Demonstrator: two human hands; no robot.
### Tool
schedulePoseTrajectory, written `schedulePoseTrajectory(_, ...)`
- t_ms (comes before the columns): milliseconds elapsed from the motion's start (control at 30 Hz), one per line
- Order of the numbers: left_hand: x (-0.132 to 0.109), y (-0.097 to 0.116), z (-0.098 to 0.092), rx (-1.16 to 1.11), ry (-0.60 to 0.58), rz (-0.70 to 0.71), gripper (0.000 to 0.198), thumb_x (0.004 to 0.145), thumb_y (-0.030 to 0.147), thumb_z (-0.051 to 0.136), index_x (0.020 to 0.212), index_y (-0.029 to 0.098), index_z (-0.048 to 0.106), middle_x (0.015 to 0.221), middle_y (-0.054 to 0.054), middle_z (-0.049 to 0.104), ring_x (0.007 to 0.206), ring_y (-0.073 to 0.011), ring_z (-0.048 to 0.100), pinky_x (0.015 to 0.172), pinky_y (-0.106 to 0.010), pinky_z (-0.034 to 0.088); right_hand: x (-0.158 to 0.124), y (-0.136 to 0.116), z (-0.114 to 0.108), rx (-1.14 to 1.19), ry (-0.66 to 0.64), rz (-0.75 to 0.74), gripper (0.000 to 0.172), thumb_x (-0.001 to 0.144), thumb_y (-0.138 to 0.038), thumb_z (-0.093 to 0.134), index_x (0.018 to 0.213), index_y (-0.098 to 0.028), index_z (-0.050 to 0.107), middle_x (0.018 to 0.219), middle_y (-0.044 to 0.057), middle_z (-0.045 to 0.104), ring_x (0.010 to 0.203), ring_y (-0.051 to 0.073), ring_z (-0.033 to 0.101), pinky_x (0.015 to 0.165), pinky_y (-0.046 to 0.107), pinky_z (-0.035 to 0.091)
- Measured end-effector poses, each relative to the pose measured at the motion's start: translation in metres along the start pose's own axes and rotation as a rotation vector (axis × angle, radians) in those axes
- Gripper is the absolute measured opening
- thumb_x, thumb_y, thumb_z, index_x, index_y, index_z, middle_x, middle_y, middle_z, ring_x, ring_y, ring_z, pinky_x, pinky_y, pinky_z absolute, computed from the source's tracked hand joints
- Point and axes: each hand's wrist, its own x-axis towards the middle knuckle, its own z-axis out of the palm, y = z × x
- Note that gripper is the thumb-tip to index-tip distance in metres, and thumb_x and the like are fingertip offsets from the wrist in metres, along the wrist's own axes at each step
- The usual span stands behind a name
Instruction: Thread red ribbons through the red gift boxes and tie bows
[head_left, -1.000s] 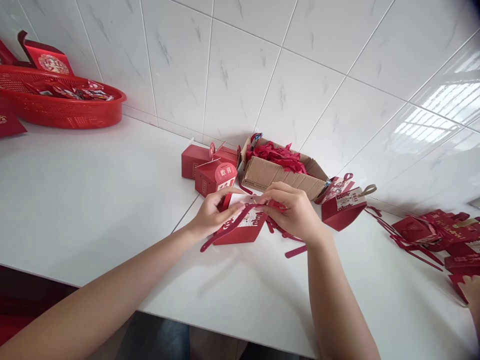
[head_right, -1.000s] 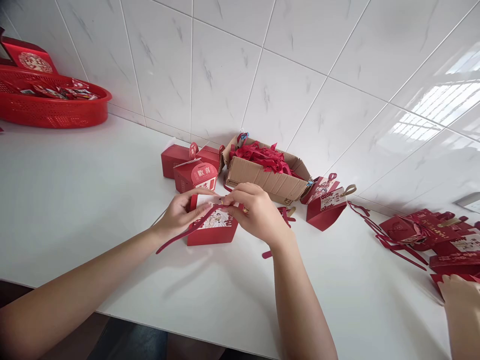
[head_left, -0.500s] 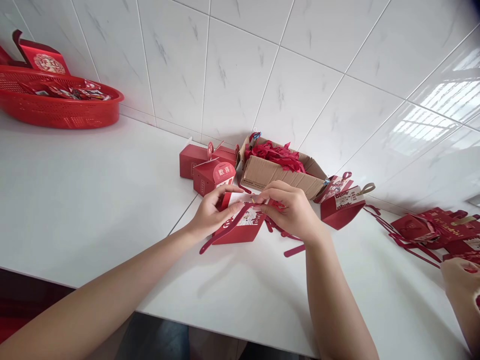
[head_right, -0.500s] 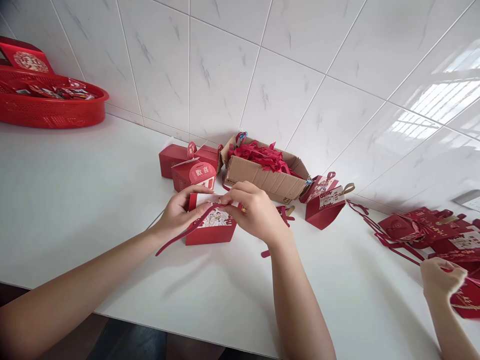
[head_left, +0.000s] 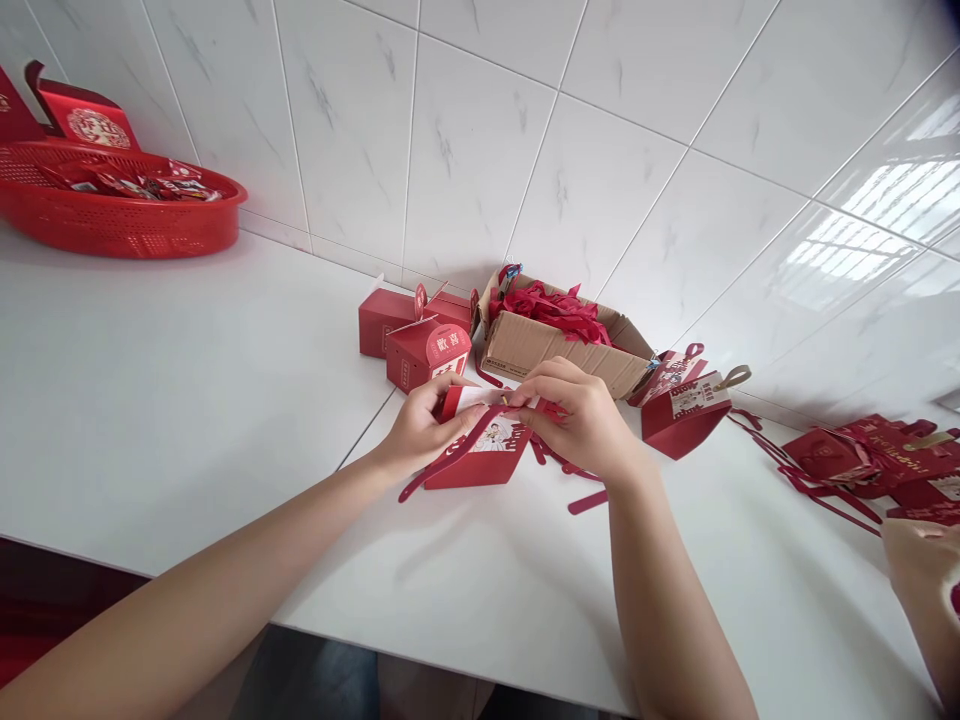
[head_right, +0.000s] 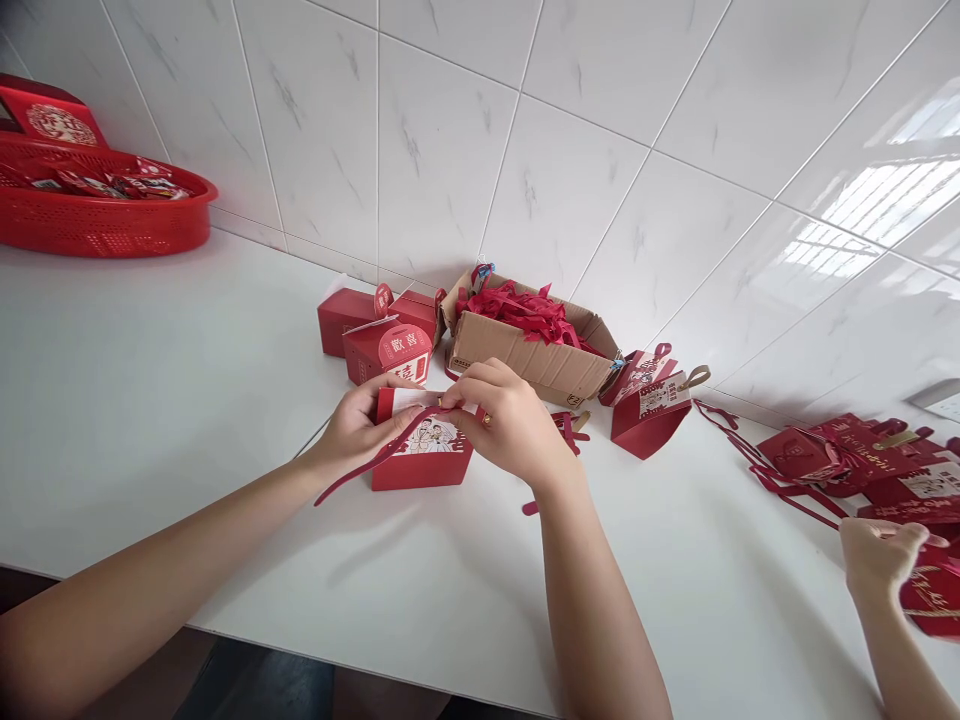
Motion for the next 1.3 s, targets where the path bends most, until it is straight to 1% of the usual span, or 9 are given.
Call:
schedulePoseTrajectory(133, -0.001, 0.002, 0.001, -0.063, -0.031, -0.085, 0.028, 0.079, 0.041, 0.069, 0.092, 0.017, 0.062, 0.076, -0.002, 0.066, 0.071, -0.015, 0.061, 0.064, -0.025, 0.051, 0.0, 0.0, 0.001, 0.003, 0.005, 0.001, 0.011, 0.082, -0.009, 0.064, 0.082, -0.02, 0.064, 0.084, 0.004, 0.065, 0.082, 0.017, 0.058, 0.071, 0.03, 0.052)
schedulePoseTrajectory(233, -0.003, 0.005, 0.002, -0.057, -0.008, -0.129, 0.027, 0.077, 0.04, 0.07, 0.086, 0.017, 0.06, 0.071, 0.0, 0.063, 0.067, -0.0131, 0.059, 0.06, -0.022, 0.05, 0.001, 0.0, 0.002, 0.002, 0.008, 0.0, 0.011, 0.083, -0.009, 0.063, 0.083, -0.019, 0.065, 0.084, 0.004, 0.066, 0.082, 0.017, 0.058, 0.072, 0.031, 0.052)
schedulePoseTrajectory(367, -0.002, 0.005, 0.003, -0.037, -0.003, -0.109, 0.025, 0.076, 0.038, 0.071, 0.082, 0.017, 0.059, 0.067, 0.003, 0.058, 0.063, -0.0107, 0.054, 0.056, -0.02, 0.046, 0.002, 0.0, 0.003, -0.005, 0.009, 0.0, 0.01, 0.084, -0.01, 0.062, 0.083, -0.019, 0.065, 0.084, 0.005, 0.066, 0.083, 0.018, 0.059, 0.072, 0.032, 0.053)
schedulePoseTrajectory(567, 0.001, 0.002, 0.005, -0.076, 0.006, -0.104, 0.029, 0.075, 0.041, 0.072, 0.078, 0.016, 0.057, 0.063, 0.004, 0.052, 0.057, -0.0095, 0.049, 0.053, -0.021, 0.043, 0.002, 0.001, 0.002, -0.024, 0.012, -0.015, 0.009, 0.084, -0.01, 0.063, 0.082, -0.018, 0.066, 0.084, 0.005, 0.066, 0.082, 0.018, 0.058, 0.07, 0.031, 0.053)
schedulePoseTrajectory(667, 0.0, 0.0, 0.004, -0.042, 0.003, -0.06, 0.027, 0.077, 0.04, 0.07, 0.08, 0.016, 0.058, 0.065, 0.002, 0.056, 0.058, -0.0109, 0.052, 0.054, -0.022, 0.043, 0.001, 0.002, 0.002, -0.025, 0.023, -0.039, 0.009, 0.083, -0.009, 0.064, 0.082, -0.018, 0.065, 0.083, 0.005, 0.065, 0.08, 0.017, 0.058, 0.068, 0.029, 0.053)
schedulePoseTrajectory(833, -0.002, -0.004, 0.002, 0.06, 0.027, 0.155, 0.018, 0.079, 0.031, 0.068, 0.084, 0.016, 0.061, 0.078, -0.003, 0.067, 0.072, -0.0152, 0.063, 0.066, -0.026, 0.05, 0.0, 0.001, 0.0, -0.011, 0.018, -0.122, 0.01, 0.084, -0.01, 0.064, 0.081, -0.019, 0.065, 0.08, 0.004, 0.065, 0.077, 0.016, 0.057, 0.063, 0.027, 0.051)
schedulePoseTrajectory(933, -0.003, -0.006, 0.003, 0.057, 0.017, 0.225, 0.015, 0.081, 0.028, 0.067, 0.087, 0.016, 0.062, 0.083, -0.005, 0.07, 0.077, -0.0165, 0.067, 0.07, -0.027, 0.052, -0.001, -0.001, -0.003, -0.017, 0.027, -0.173, 0.011, 0.087, -0.012, 0.061, 0.081, -0.02, 0.066, 0.077, 0.004, 0.065, 0.075, 0.015, 0.056, 0.062, 0.027, 0.05)
schedulePoseTrajectory(1167, -0.005, -0.005, 0.006, 0.038, 0.007, 0.21, 0.014, 0.081, 0.026, 0.067, 0.088, 0.016, 0.062, 0.087, -0.007, 0.07, 0.08, -0.018, 0.067, 0.074, -0.03, 0.053, -0.002, -0.006, -0.007, -0.027, 0.022, -0.236, 0.014, 0.089, -0.01, 0.057, 0.083, -0.019, 0.067, 0.077, 0.006, 0.064, 0.073, 0.015, 0.053, 0.061, 0.028, 0.05)
schedulePoseTrajectory(1300, -0.006, -0.003, 0.006, 0.022, 0.013, 0.181, 0.015, 0.08, 0.029, 0.068, 0.086, 0.016, 0.062, 0.084, -0.005, 0.07, 0.078, -0.0175, 0.066, 0.074, -0.03, 0.053, -0.003, -0.008, -0.008, -0.046, 0.007, -0.221, 0.017, 0.088, -0.007, 0.055, 0.083, -0.019, 0.067, 0.079, 0.006, 0.065, 0.075, 0.015, 0.055, 0.061, 0.028, 0.05)
